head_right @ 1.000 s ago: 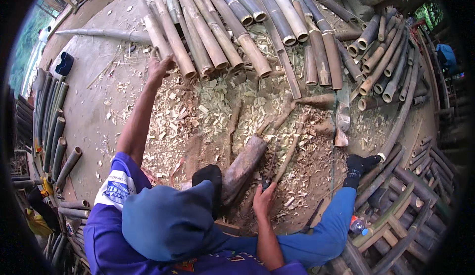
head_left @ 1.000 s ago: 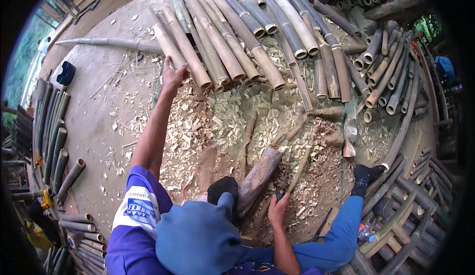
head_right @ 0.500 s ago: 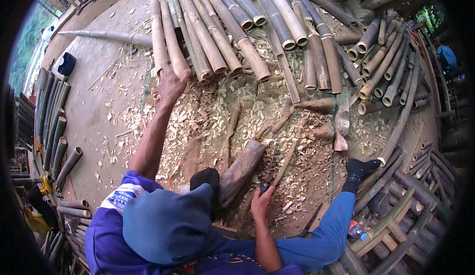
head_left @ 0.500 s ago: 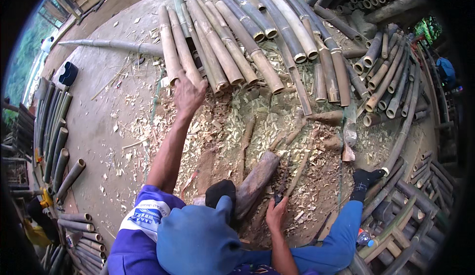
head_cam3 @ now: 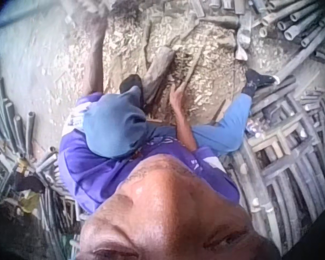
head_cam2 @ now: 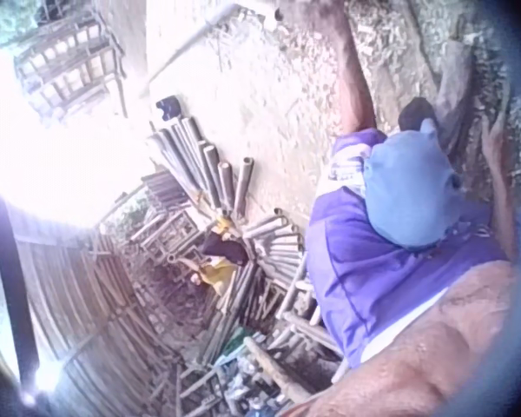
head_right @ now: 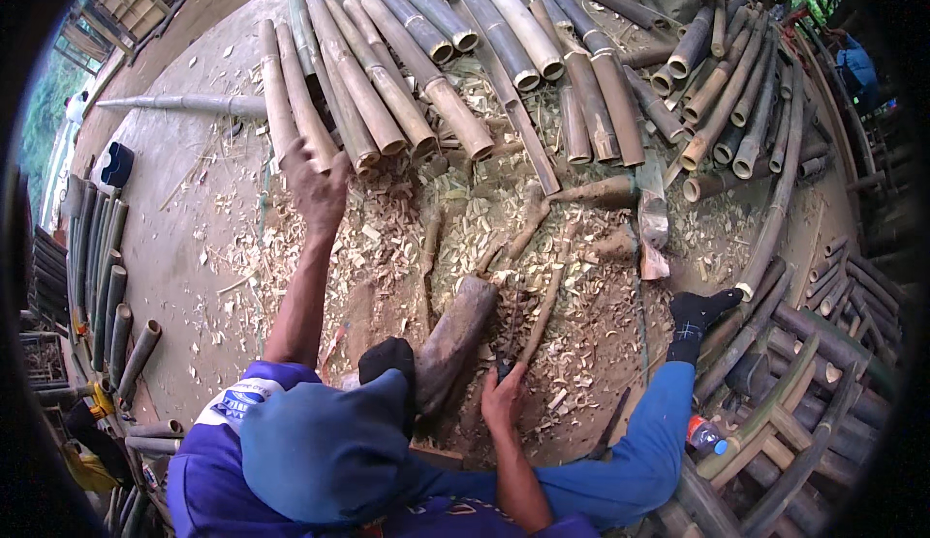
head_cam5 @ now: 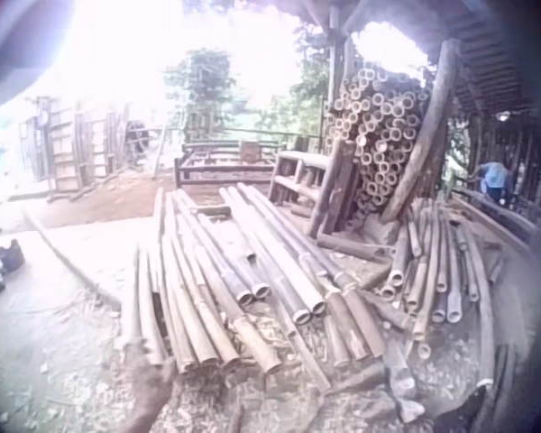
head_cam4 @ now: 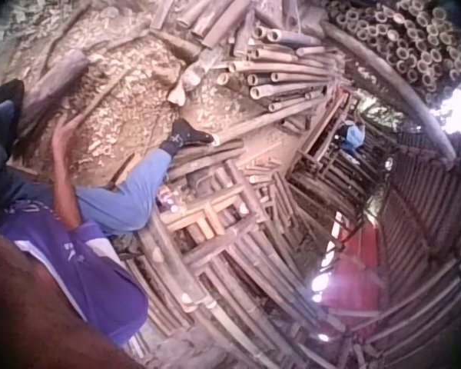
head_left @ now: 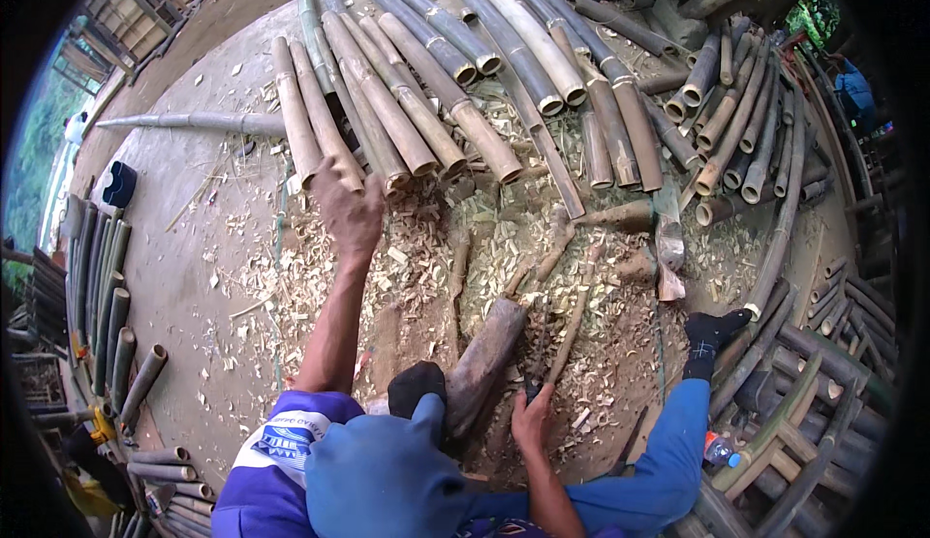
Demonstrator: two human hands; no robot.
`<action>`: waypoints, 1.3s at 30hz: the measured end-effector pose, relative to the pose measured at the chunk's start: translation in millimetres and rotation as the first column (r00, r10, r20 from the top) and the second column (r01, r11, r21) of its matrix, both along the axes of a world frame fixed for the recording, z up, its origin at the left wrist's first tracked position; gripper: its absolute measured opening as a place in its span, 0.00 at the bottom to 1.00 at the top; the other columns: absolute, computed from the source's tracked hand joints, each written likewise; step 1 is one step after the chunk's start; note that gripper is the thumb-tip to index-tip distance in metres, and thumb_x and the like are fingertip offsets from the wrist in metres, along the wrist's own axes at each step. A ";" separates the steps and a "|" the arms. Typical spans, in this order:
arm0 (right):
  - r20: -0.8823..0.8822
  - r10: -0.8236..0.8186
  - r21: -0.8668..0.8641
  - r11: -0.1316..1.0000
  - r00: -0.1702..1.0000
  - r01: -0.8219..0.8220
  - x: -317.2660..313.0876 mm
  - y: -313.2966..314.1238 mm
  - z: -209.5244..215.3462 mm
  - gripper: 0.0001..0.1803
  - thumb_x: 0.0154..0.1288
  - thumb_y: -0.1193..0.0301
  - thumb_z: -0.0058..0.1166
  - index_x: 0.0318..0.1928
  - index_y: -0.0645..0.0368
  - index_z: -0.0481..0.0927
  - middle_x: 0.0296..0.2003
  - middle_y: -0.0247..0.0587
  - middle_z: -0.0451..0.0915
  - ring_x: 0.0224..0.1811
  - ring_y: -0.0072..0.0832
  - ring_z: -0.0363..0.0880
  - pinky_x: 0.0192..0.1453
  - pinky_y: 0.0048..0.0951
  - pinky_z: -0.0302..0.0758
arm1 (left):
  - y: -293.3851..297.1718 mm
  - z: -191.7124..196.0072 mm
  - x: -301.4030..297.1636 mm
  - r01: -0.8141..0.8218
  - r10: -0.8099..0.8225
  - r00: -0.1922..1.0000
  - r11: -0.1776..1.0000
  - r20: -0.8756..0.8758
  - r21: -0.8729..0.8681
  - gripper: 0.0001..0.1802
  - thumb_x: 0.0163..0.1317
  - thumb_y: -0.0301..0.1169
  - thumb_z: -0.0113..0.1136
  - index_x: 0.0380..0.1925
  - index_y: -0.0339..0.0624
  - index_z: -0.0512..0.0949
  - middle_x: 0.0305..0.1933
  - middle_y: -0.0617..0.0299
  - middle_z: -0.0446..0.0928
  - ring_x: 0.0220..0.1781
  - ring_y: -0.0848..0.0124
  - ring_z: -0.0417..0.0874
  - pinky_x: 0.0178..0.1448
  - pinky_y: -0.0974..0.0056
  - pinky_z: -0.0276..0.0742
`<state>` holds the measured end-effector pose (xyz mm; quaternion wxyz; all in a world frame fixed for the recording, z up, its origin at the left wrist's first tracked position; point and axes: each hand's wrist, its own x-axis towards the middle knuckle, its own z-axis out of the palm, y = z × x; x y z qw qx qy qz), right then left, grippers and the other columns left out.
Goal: The person shaves the outer layer of a bamboo pole using a knife by hand while sitting on the ground.
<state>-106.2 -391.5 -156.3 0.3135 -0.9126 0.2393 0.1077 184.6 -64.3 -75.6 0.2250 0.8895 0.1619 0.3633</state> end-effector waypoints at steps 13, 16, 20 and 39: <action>0.006 0.031 -0.084 0.996 1.000 -0.030 -1.6 -3.1 2.6 0.25 0.69 0.58 0.55 0.55 0.64 0.65 0.36 0.65 0.82 0.40 0.63 0.81 0.44 0.58 0.76 | -231.4 -45.2 107.1 -0.054 -0.221 0.826 0.885 -0.519 -0.462 0.54 0.56 0.46 0.69 0.69 0.28 0.47 0.59 0.31 0.67 0.58 0.41 0.75 0.60 0.45 0.77; -0.015 0.026 -0.048 0.999 1.000 -0.027 -2.4 0.5 -1.5 0.26 0.69 0.58 0.55 0.57 0.63 0.64 0.36 0.66 0.82 0.40 0.61 0.82 0.43 0.57 0.77 | -211.4 -61.6 124.5 -0.196 -0.106 0.822 0.871 -0.560 -0.451 0.53 0.49 0.43 0.75 0.65 0.25 0.55 0.51 0.41 0.79 0.50 0.50 0.84 0.54 0.48 0.81; 0.035 0.089 -0.035 0.996 0.995 -0.088 -5.4 18.4 -5.0 0.26 0.69 0.58 0.56 0.57 0.63 0.65 0.35 0.65 0.82 0.39 0.60 0.83 0.42 0.56 0.79 | -166.0 -54.8 140.7 -0.010 -0.280 0.960 0.053 -0.024 -0.999 0.30 0.41 0.28 0.74 0.45 0.28 0.72 0.34 0.53 0.81 0.32 0.61 0.83 0.38 0.59 0.81; 0.022 -0.088 0.343 0.936 0.996 0.075 0.1 -16.3 -16.5 0.35 0.72 0.57 0.54 0.67 0.69 0.60 0.43 0.56 0.72 0.40 0.42 0.74 0.41 0.39 0.69 | -34.8 109.6 -44.3 0.379 -0.230 0.884 -0.154 0.406 -0.913 0.24 0.56 0.37 0.74 0.47 0.36 0.75 0.33 0.58 0.78 0.35 0.65 0.81 0.46 0.57 0.82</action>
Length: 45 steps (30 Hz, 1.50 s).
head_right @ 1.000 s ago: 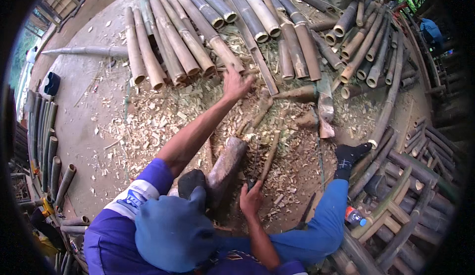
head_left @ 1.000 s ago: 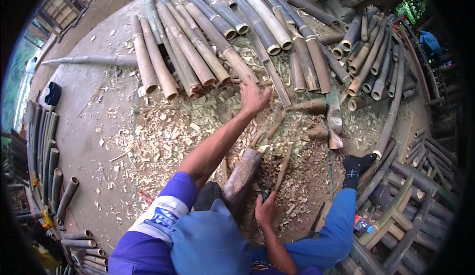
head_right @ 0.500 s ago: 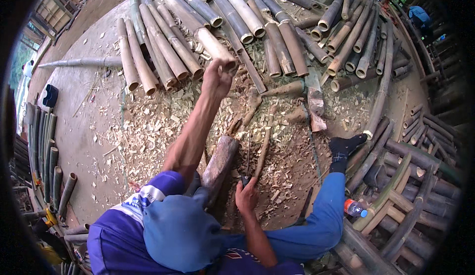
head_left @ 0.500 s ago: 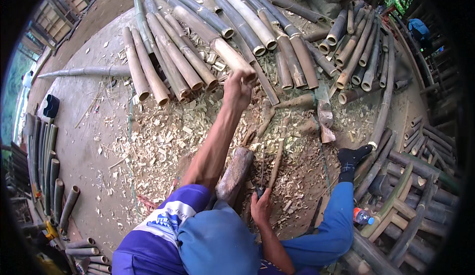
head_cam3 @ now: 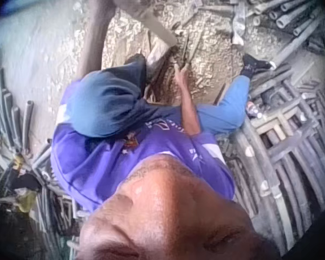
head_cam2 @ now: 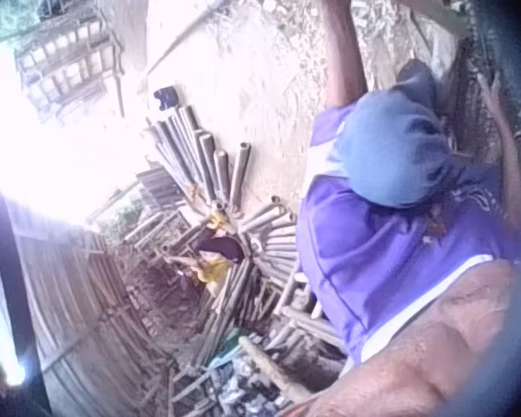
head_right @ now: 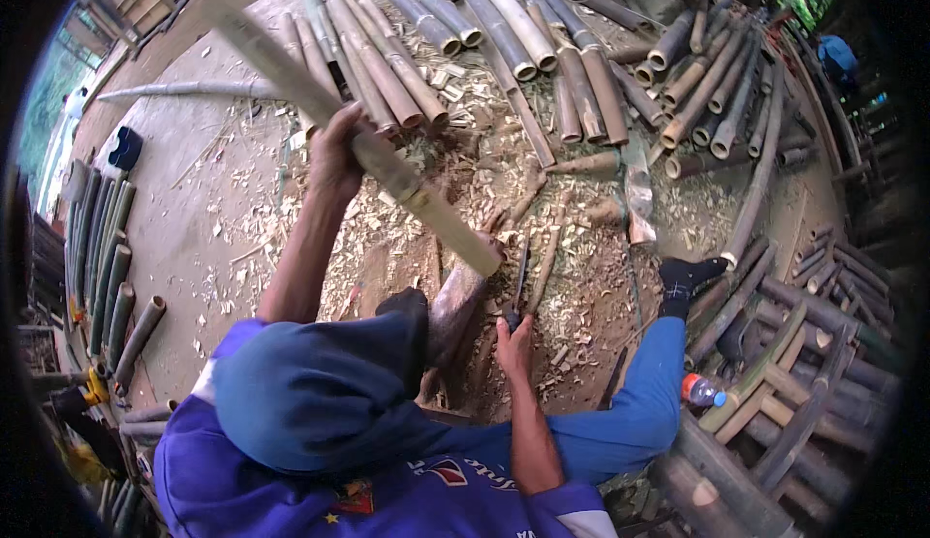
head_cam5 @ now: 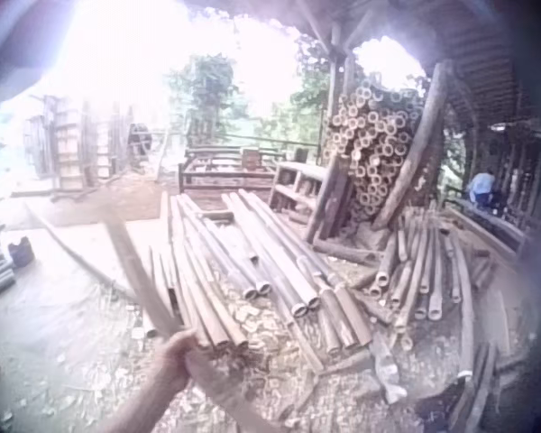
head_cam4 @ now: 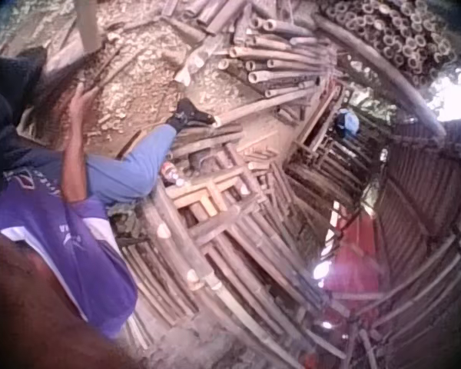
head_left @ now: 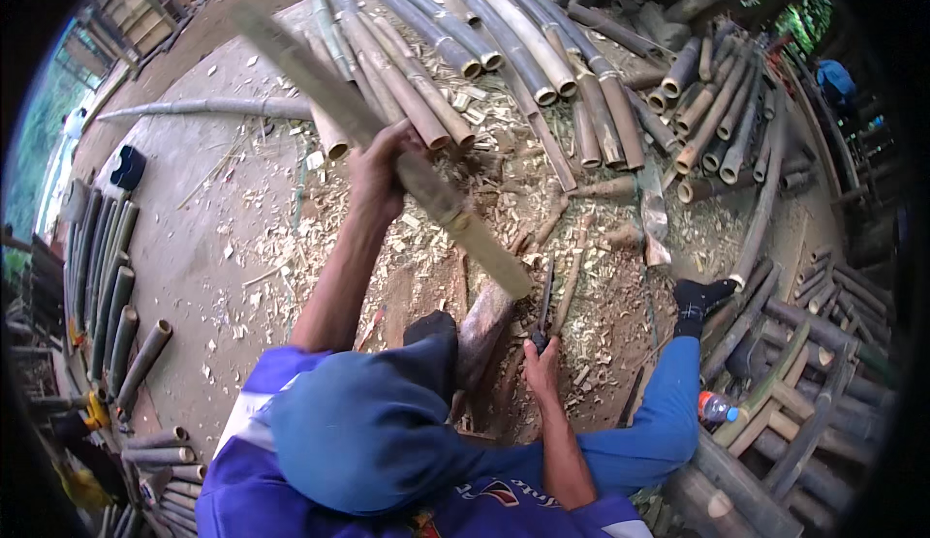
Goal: The person shaves the outer layer of a bamboo pole using a knife by hand while sitting on the ground.
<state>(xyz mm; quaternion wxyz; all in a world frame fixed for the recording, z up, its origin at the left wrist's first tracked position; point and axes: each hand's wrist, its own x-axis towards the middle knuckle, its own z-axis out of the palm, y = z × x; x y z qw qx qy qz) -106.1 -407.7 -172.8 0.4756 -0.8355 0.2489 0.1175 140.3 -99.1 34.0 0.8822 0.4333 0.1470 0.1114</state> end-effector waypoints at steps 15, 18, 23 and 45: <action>0.089 0.358 -0.190 0.922 0.929 -0.337 5.6 29.0 110.6 0.21 0.73 0.61 0.53 0.56 0.61 0.66 0.37 0.65 0.81 0.39 0.64 0.81 0.39 0.56 0.76 | 102.2 -54.2 -106.4 -0.332 0.323 0.939 0.941 -0.121 -0.065 0.12 0.62 0.32 0.70 0.38 0.37 0.79 0.33 0.56 0.82 0.37 0.63 0.85 0.47 0.57 0.85; 0.168 0.359 -0.203 0.924 0.918 -0.325 12.5 37.5 127.9 0.20 0.73 0.62 0.53 0.56 0.61 0.66 0.36 0.66 0.81 0.38 0.64 0.81 0.39 0.57 0.75 | 95.9 -55.0 -108.8 -0.308 0.302 0.951 0.944 -0.061 -0.121 0.13 0.61 0.32 0.71 0.41 0.37 0.79 0.36 0.56 0.82 0.40 0.64 0.84 0.50 0.58 0.83; 0.145 0.428 -0.286 0.881 0.892 -0.376 23.6 33.5 133.8 0.20 0.73 0.62 0.54 0.57 0.60 0.67 0.36 0.61 0.82 0.36 0.61 0.82 0.36 0.56 0.76 | 111.7 -87.6 -95.7 -0.365 0.337 0.921 0.922 -0.197 -0.131 0.19 0.56 0.31 0.76 0.44 0.38 0.79 0.39 0.58 0.82 0.38 0.66 0.84 0.47 0.60 0.84; 0.117 0.518 -0.348 0.821 0.847 -0.454 38.2 26.2 112.7 0.15 0.72 0.65 0.56 0.48 0.62 0.68 0.29 0.57 0.83 0.30 0.53 0.86 0.30 0.50 0.80 | 95.0 -91.8 -76.5 -0.459 0.456 0.878 0.888 -0.148 0.015 0.14 0.51 0.17 0.74 0.37 0.31 0.79 0.33 0.53 0.83 0.31 0.65 0.86 0.37 0.61 0.87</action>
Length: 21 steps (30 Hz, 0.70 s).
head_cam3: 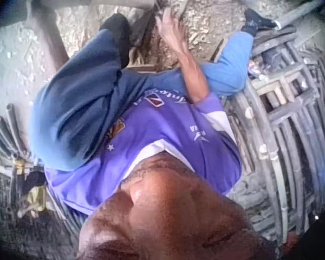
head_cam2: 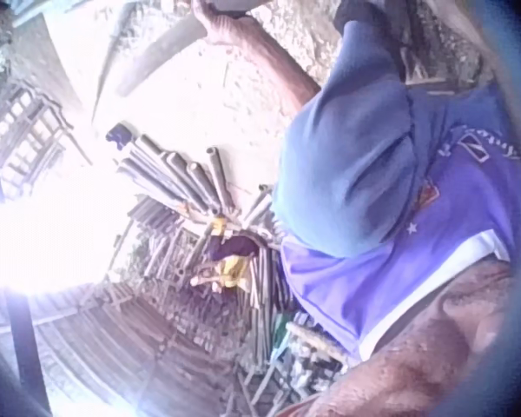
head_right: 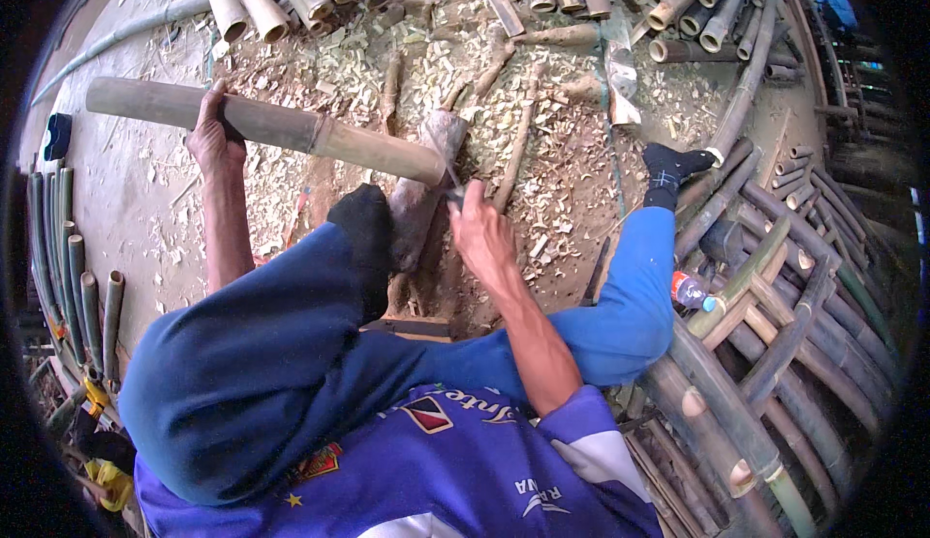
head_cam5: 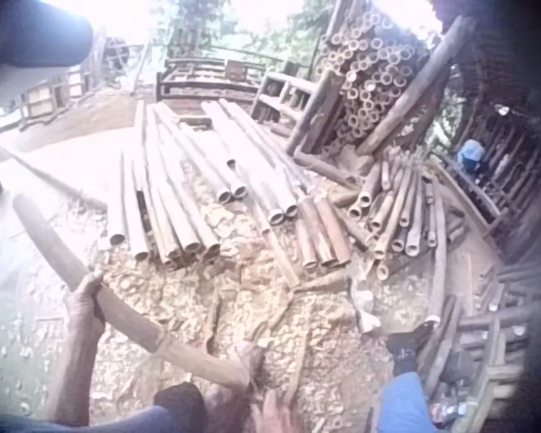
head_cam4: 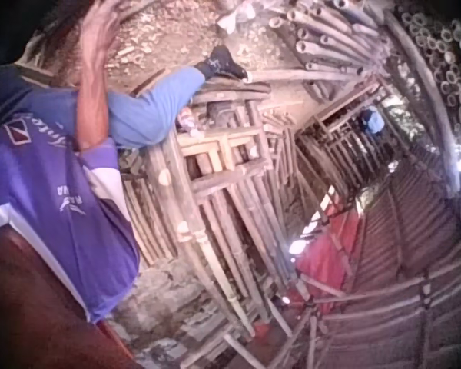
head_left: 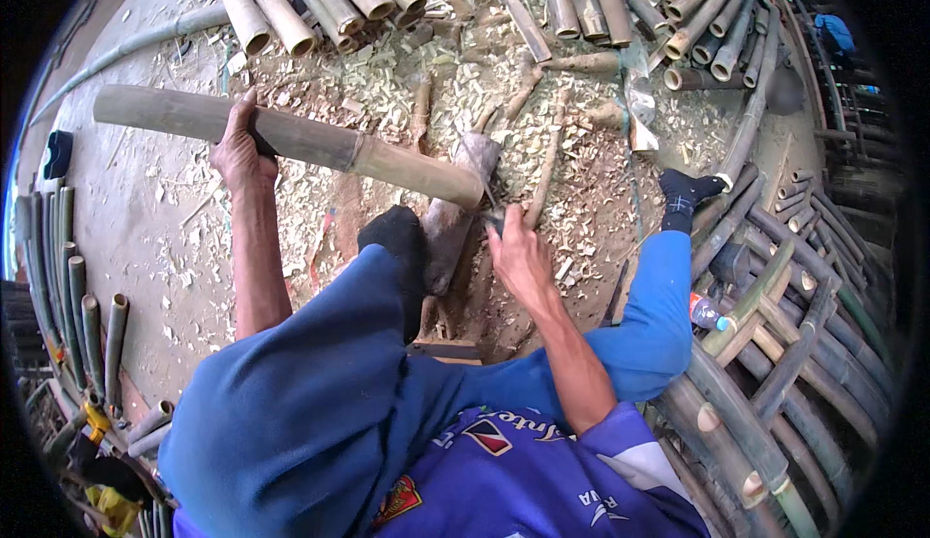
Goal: The person shaves the outer layer of a bamboo pole using a knife by hand while sitting on the ground.
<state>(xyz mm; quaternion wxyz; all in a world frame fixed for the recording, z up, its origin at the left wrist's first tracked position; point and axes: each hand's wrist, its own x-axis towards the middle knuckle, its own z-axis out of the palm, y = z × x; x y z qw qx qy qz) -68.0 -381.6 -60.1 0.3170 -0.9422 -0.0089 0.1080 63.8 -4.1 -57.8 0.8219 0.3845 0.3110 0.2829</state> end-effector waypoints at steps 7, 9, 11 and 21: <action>0.091 0.008 0.132 0.991 0.996 -0.020 5.0 15.6 58.1 0.18 0.73 0.60 0.55 0.47 0.61 0.67 0.27 0.60 0.81 0.32 0.56 0.85 0.33 0.51 0.80 | 8.2 -0.9 -4.8 0.187 -0.187 0.975 0.982 0.117 0.008 0.13 0.56 0.25 0.72 0.38 0.31 0.80 0.34 0.52 0.83 0.34 0.63 0.86 0.43 0.58 0.86; 0.337 -0.013 0.206 0.977 0.941 -0.061 0.4 18.0 62.6 0.16 0.72 0.62 0.56 0.46 0.61 0.67 0.27 0.57 0.81 0.32 0.51 0.86 0.32 0.47 0.81 | 8.7 -3.0 -4.4 0.199 -0.202 0.975 0.979 0.095 0.044 0.16 0.57 0.28 0.73 0.41 0.30 0.80 0.36 0.52 0.83 0.37 0.64 0.85 0.47 0.58 0.84; -0.009 -0.041 0.118 0.992 0.999 0.041 -6.3 1.0 10.7 0.15 0.72 0.65 0.56 0.47 0.61 0.68 0.27 0.57 0.83 0.32 0.48 0.88 0.30 0.42 0.83 | 4.5 -1.7 -3.8 0.241 -0.246 0.964 0.969 0.101 0.061 0.18 0.56 0.29 0.74 0.42 0.31 0.80 0.37 0.54 0.82 0.40 0.65 0.85 0.49 0.57 0.84; 0.338 0.012 0.157 0.985 0.941 -0.069 6.6 20.3 65.1 0.16 0.72 0.64 0.57 0.48 0.59 0.66 0.30 0.59 0.82 0.27 0.55 0.83 0.27 0.49 0.77 | 4.7 5.0 7.9 -0.029 0.028 1.000 0.994 0.011 0.105 0.15 0.52 0.21 0.77 0.36 0.36 0.79 0.31 0.60 0.81 0.28 0.68 0.82 0.35 0.62 0.83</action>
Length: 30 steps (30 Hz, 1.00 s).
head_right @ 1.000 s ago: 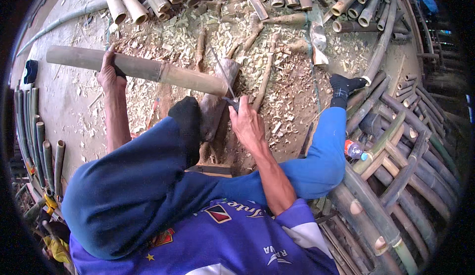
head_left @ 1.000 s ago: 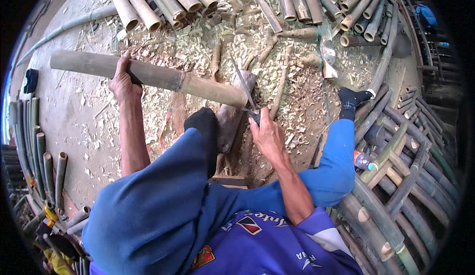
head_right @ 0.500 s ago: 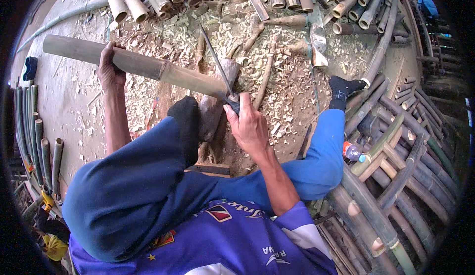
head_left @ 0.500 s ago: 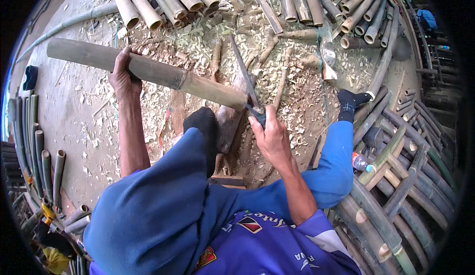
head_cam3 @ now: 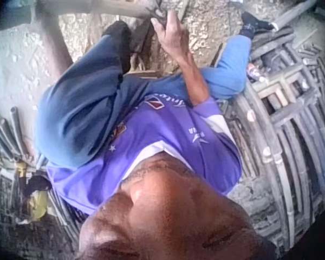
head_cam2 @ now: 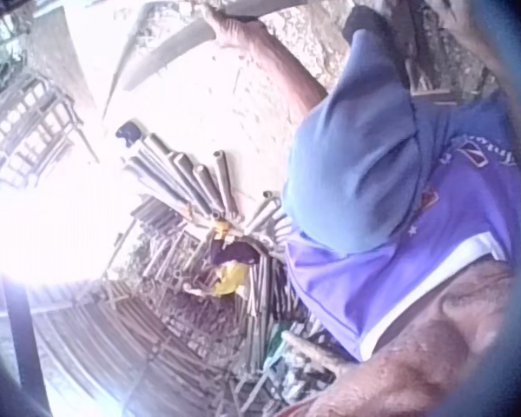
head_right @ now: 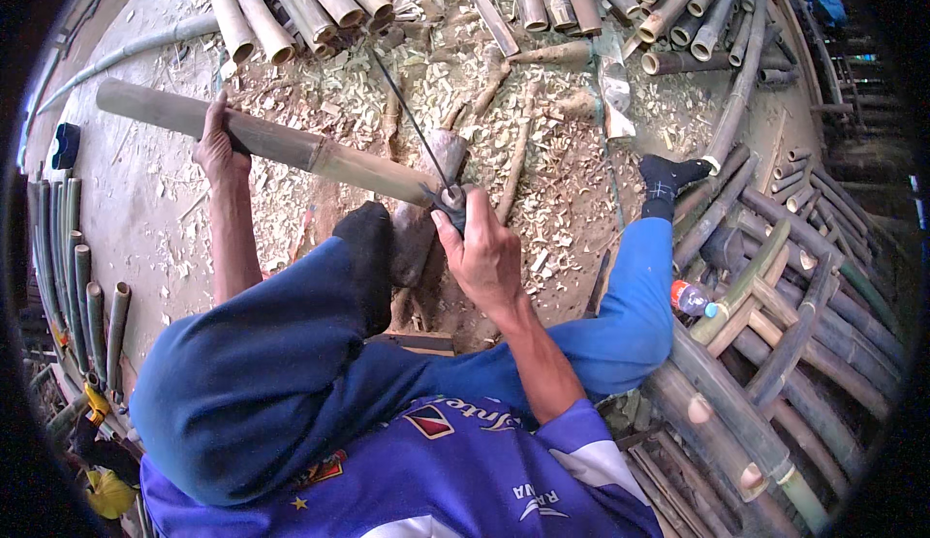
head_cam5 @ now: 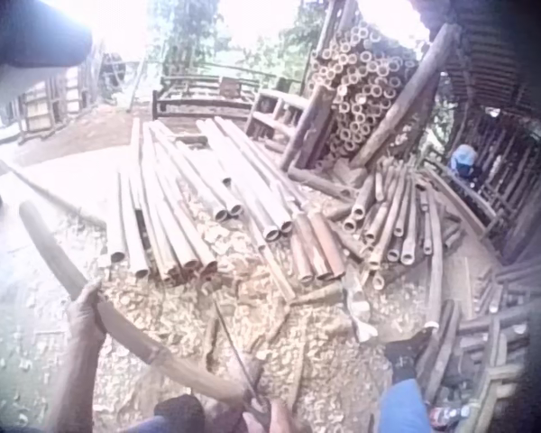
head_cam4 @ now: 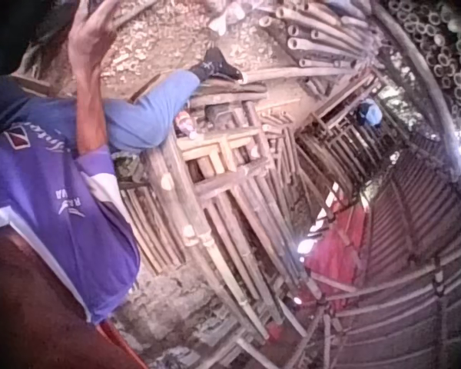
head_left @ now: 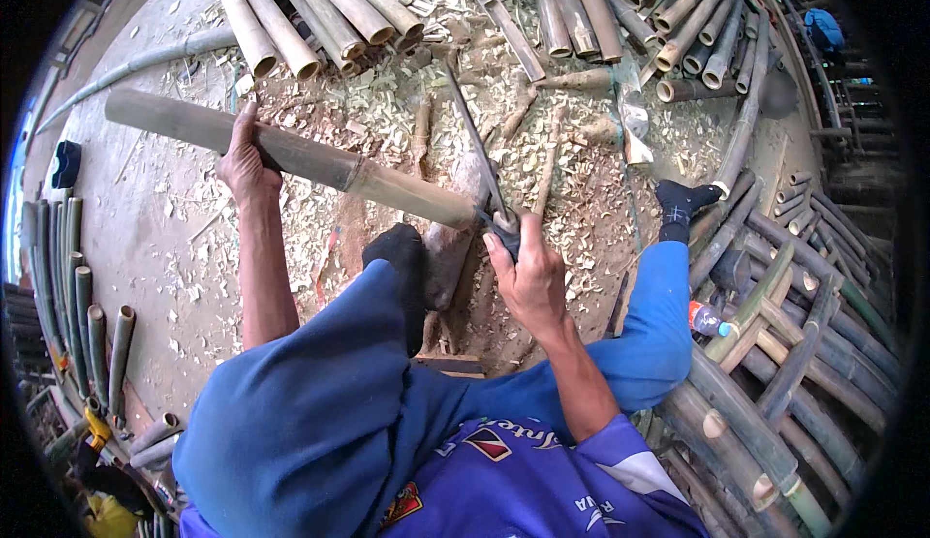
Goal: The person shaves the outer layer of a bamboo pole using a knife by hand while sitting on the ground.
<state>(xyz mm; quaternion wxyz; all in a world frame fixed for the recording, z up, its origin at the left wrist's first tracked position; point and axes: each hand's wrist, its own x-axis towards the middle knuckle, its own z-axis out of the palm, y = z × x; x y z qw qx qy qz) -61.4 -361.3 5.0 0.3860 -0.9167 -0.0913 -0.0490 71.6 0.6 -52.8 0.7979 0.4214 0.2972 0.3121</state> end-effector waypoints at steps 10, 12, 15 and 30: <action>-0.332 -0.108 -0.184 0.982 0.937 0.049 -6.3 -15.7 -32.1 0.18 0.74 0.60 0.52 0.49 0.61 0.66 0.26 0.61 0.81 0.29 0.58 0.84 0.30 0.51 0.78 | 6.0 -8.5 4.4 0.165 -0.158 0.983 0.984 0.093 -0.069 0.16 0.53 0.24 0.75 0.37 0.30 0.77 0.32 0.53 0.81 0.32 0.64 0.85 0.35 0.59 0.86; -0.253 -0.087 -0.049 0.996 0.964 0.077 -5.1 -7.9 -0.3 0.18 0.72 0.62 0.57 0.50 0.61 0.68 0.29 0.57 0.82 0.29 0.52 0.85 0.31 0.45 0.79 | 3.2 -5.3 4.6 0.220 -0.210 0.965 0.974 0.154 -0.048 0.16 0.54 0.26 0.75 0.37 0.30 0.77 0.31 0.54 0.80 0.31 0.64 0.84 0.37 0.58 0.85; 0.077 -0.049 0.130 0.991 0.996 0.039 -13.7 -7.2 -9.5 0.16 0.70 0.69 0.59 0.50 0.62 0.69 0.32 0.51 0.82 0.25 0.46 0.85 0.25 0.45 0.79 | -0.4 -1.7 11.1 0.216 -0.208 0.971 0.975 0.121 -0.054 0.15 0.55 0.25 0.74 0.36 0.33 0.77 0.31 0.55 0.80 0.31 0.65 0.84 0.39 0.59 0.84; -0.453 -0.173 -0.345 0.939 0.875 0.007 -17.2 -25.3 -66.0 0.17 0.72 0.63 0.53 0.49 0.63 0.67 0.31 0.60 0.83 0.32 0.60 0.84 0.35 0.55 0.81 | -1.3 -3.5 19.8 0.349 -0.353 0.928 0.936 0.119 0.051 0.22 0.56 0.28 0.73 0.46 0.33 0.73 0.35 0.56 0.78 0.35 0.64 0.84 0.45 0.60 0.83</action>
